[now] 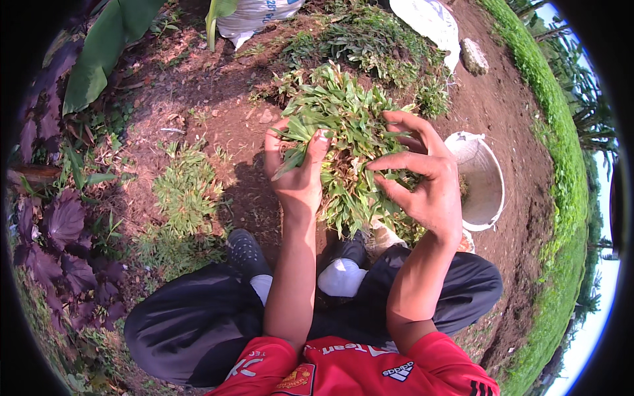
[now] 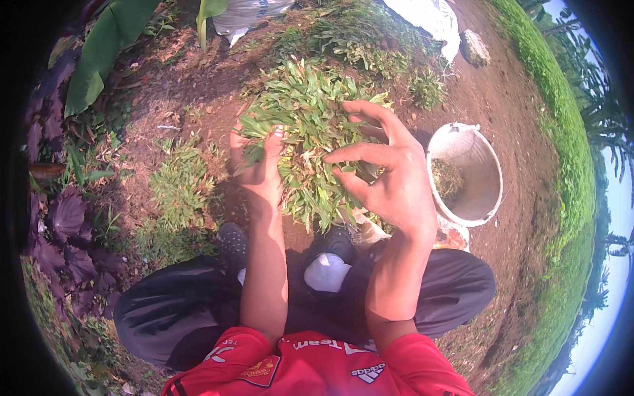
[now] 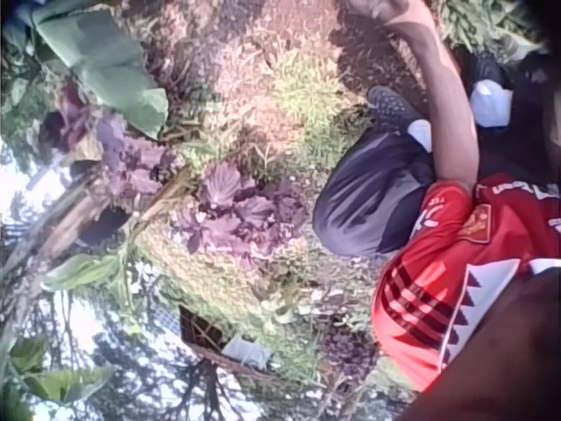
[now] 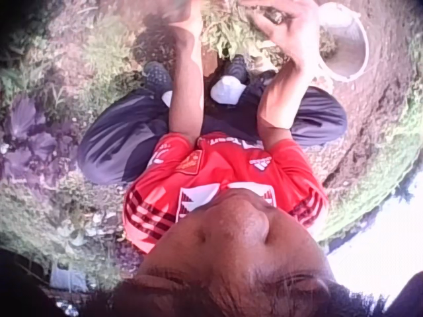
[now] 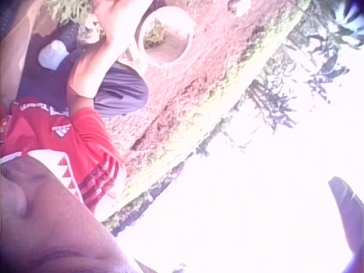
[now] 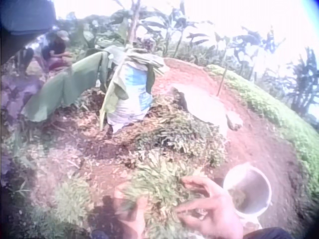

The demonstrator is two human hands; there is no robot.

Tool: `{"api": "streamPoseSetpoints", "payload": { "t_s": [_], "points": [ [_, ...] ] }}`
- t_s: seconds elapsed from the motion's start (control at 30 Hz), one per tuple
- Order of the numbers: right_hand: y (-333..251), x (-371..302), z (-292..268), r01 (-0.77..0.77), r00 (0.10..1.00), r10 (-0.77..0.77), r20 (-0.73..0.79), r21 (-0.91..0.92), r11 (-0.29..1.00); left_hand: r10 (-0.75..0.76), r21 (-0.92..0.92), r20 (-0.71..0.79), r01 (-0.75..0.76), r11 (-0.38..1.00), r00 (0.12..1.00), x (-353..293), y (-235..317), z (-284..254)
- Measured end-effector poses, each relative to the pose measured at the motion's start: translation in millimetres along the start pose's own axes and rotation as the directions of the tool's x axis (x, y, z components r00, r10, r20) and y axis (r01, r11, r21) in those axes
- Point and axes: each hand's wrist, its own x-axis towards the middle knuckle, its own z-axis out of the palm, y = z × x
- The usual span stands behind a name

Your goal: The person sits on the ground and sorts through a pile of green leafy plants. They pick up bunches, separate leaves from stems, and place the sorted material into a white bucket and a sack.

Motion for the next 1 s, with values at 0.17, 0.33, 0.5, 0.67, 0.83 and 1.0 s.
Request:
{"api": "streamPoseSetpoints", "payload": {
  "t_s": [0.17, 0.33, 0.5, 0.67, 0.83, 1.0],
  "points": [
    [-8.7, 0.4, 5.3, -0.047, 0.992, 0.033, -0.123, -0.112, 0.993, 0.007, -0.195, -0.007, -0.009, 0.981, 1.000, -0.8, 0.4, 2.2],
    [-11.8, 3.6, 18.9, -0.067, 0.971, 0.030, -0.237, -0.149, 0.987, -0.003, -0.186, -0.019, 0.000, 0.983, 1.000, -2.4, 2.1, 3.5],
    [-15.8, 4.6, 27.4, -0.111, 0.964, 0.066, -0.257, -0.162, 0.981, 0.025, -0.096, -0.016, -0.027, 0.995, 1.000, -1.4, 3.9, 3.2],
    [-18.5, 5.8, 33.8, -0.108, 0.960, 0.056, -0.275, -0.180, 0.978, 0.035, -0.082, -0.041, -0.038, 0.996, 0.999, -4.5, 6.3, 3.8],
    [-16.1, 1.9, 31.8, -0.228, 0.931, 0.228, -0.284, 0.031, 0.973, 0.080, -0.083, -0.033, -0.082, 0.993, 0.996, -2.9, 5.7, 3.5],
    [-5.0, -2.3, 16.0, -0.205, 0.940, 0.261, -0.218, 0.249, 0.947, -0.011, -0.019, -0.124, 0.009, 1.000, 0.992, -0.7, 7.4, -3.0]
  ]
}}
